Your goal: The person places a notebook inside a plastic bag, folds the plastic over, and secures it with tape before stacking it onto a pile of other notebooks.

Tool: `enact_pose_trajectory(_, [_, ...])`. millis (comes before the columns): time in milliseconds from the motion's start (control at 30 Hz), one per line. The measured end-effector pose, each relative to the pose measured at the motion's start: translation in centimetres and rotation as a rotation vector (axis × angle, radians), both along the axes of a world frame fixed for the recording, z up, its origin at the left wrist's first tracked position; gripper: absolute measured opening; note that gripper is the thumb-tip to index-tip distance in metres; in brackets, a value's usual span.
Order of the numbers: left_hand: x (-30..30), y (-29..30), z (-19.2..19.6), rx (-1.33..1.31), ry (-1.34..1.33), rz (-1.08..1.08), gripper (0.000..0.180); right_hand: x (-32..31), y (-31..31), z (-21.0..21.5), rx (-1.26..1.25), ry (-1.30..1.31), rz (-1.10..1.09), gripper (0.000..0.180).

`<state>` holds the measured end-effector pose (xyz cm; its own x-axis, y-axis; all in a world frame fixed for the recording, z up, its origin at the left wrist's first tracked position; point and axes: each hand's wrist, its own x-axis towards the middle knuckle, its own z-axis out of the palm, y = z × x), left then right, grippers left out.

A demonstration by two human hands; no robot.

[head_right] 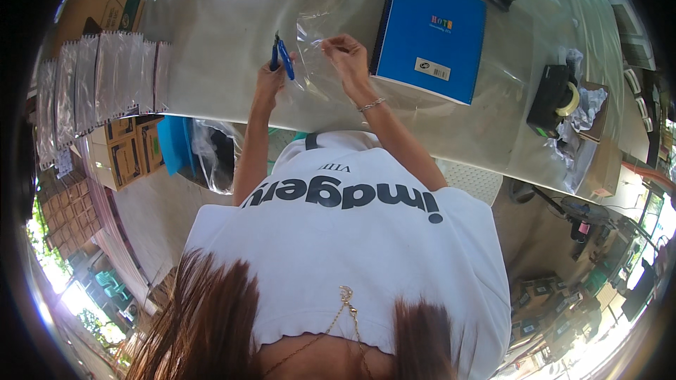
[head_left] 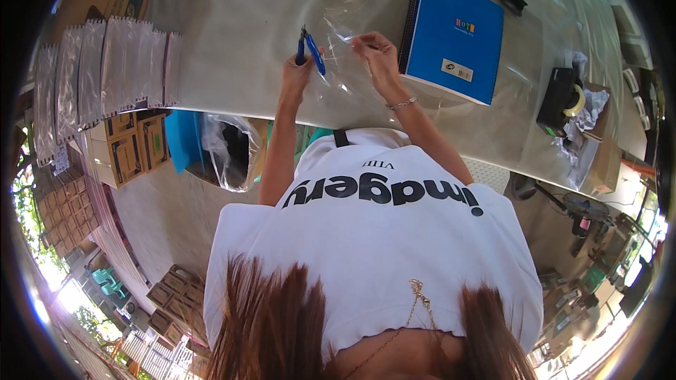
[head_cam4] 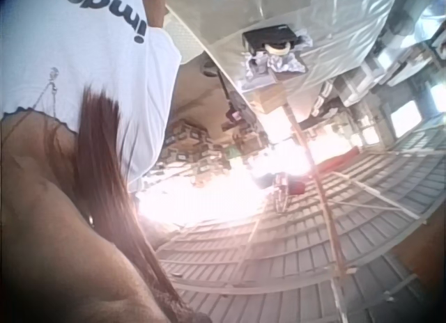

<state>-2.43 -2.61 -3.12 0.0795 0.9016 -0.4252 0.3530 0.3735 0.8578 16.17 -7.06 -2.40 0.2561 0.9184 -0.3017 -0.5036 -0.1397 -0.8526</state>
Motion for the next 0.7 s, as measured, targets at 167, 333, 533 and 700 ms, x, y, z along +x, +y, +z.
enact_pose_trajectory(167, [2.6, -1.5, 3.0, 0.379, 0.674, -0.009, 0.035, 2.4, -1.3, 2.4, 0.047, 0.343, -0.083, 0.006])
enact_pose_trajectory(333, [5.1, -2.6, 3.9, 0.632, 0.646, -0.099, 0.046, 2.3, -1.8, 4.2, 0.024, 0.354, -0.08, 0.009])
enact_pose_trajectory(533, [6.9, -2.0, 3.6, 0.473, 0.519, -0.181, 0.029, 3.3, -2.3, 3.4, 0.135, 0.374, -0.037, 0.01])
enact_pose_trajectory(700, [5.9, -0.4, 1.0, 0.873, 0.923, -0.08, 0.048, 3.3, -3.3, 5.2, 0.281, -0.116, 0.264, 0.022])
